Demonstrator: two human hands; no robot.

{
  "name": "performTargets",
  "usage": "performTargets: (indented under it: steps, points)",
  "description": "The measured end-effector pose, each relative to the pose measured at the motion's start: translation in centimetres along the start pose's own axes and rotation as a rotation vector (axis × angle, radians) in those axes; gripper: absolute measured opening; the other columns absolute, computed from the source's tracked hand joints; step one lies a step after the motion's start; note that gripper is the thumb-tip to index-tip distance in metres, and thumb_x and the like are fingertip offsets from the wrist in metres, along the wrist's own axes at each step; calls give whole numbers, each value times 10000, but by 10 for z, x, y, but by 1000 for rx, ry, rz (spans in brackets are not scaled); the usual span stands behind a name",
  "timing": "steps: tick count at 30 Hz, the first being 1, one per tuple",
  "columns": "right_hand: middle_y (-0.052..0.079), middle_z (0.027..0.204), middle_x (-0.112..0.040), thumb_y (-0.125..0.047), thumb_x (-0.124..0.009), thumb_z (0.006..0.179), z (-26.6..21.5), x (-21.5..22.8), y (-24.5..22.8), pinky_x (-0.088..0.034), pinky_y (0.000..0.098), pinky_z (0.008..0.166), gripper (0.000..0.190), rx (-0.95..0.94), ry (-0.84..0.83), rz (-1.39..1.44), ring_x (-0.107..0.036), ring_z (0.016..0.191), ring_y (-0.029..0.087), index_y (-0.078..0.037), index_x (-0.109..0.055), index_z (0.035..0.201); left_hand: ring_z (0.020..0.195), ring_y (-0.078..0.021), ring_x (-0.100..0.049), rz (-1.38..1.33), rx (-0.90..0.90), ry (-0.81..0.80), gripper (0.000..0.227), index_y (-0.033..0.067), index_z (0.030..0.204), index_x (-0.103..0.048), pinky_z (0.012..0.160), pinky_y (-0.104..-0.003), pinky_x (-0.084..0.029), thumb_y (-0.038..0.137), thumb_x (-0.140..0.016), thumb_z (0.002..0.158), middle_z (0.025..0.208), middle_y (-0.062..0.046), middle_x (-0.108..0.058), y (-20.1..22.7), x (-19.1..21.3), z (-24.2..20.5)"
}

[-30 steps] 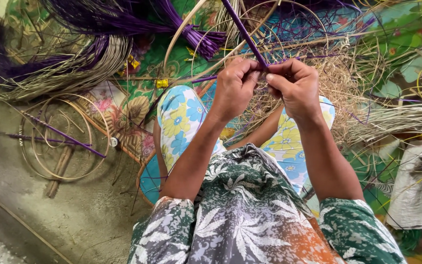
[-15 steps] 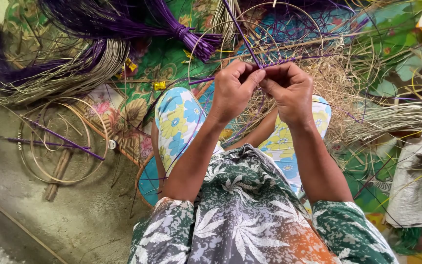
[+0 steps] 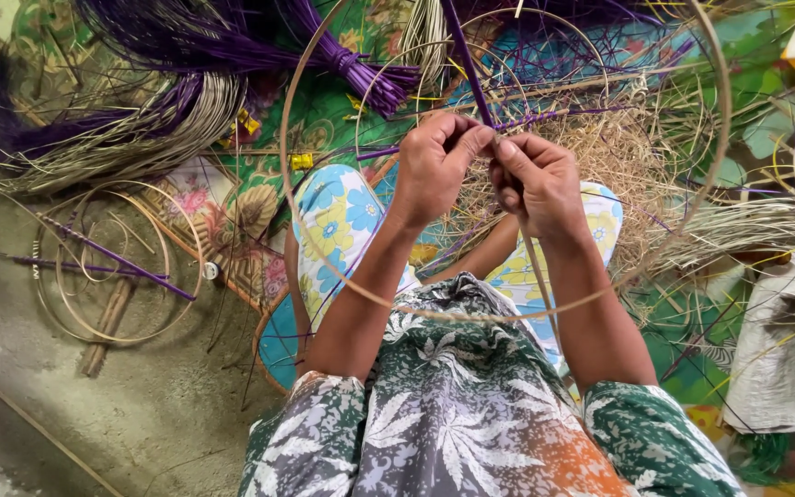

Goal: The person weaves thin purple and beige strips around wooden hoops while sitting on a mat. They thread the materials through the frame and secure them by hand.

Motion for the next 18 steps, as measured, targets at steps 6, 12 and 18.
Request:
performTargets:
  steps: [6, 12, 18]
  points:
    - [129, 653, -560, -127, -655, 1046, 2, 2, 0, -351, 206, 290, 180, 2, 64, 29, -485, 372, 91, 48, -662, 1005, 919, -232, -595, 318, -94, 11, 148, 136, 876, -721, 822, -366, -437, 240, -693, 978, 827, -19, -657, 0, 9, -1]
    - [124, 647, -549, -120, -671, 1042, 1, 2, -3, -364, 208, 304, 171, 38, 99, 17, -496, 394, 96, 50, -666, 1025, 953, -183, -556, 430, -150, 85, 122, 172, 902, -698, 866, -399, -321, 257, -671, 985, 843, 45, -619, 1, -2, -4]
    - [164, 651, -557, -63, -717, 1013, -1, 4, -1, -397, 242, 341, 134, 111, 122, 19, -524, 412, 153, 60, -664, 1023, 956, -178, -558, 502, -230, 129, 111, 186, 896, -666, 874, -409, -281, 261, -673, 978, 828, 40, -594, 19, -7, -6]
Point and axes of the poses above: each hand's wrist, its own z-axis towards the middle knuckle, its own x-axis out of the back of the hand, y = z × x, the point moved 3 cm from there along z, towards the middle knuckle
